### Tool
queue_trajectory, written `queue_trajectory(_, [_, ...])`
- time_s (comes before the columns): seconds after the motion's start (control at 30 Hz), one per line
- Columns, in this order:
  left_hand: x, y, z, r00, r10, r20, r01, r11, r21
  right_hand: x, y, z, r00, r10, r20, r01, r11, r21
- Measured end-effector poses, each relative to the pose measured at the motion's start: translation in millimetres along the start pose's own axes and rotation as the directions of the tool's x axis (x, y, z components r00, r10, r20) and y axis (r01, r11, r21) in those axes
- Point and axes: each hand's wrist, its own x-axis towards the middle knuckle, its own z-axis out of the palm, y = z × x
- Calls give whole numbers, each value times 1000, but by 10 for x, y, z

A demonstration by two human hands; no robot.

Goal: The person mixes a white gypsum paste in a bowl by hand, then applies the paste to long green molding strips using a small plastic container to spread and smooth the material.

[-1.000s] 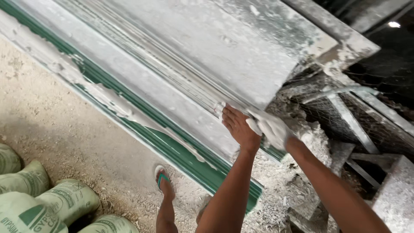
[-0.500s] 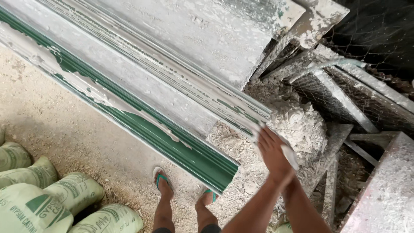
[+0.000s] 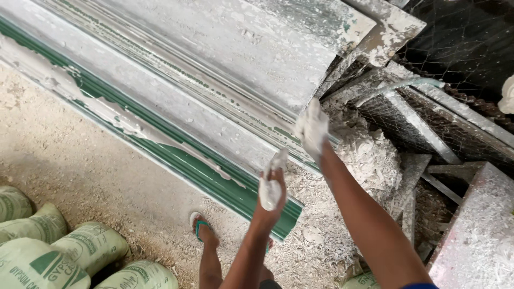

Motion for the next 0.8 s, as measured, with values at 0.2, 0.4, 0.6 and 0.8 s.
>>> queue_trajectory(0.2, [201,-408,-286,888,-391,-241,354,917,-183,24,-185,-328,968,225,113,-244,949,198])
queue_trajectory(0.4, [445,-946,556,798,-600,62,502,604,-618,-434,-589,-549,972,-145,-184,-219,-291,-931])
queue_trajectory(0.6, [585,-1287,904,882,-471,-13,322,622,-714,-599,-692,-648,946,161,-280,-176,-469,-865])
queue_trajectory(0.8, [364,-1313,932,901,-412,-137,322,845,-427,-678,-559,-691,970,152,-192,-102,-463,-880])
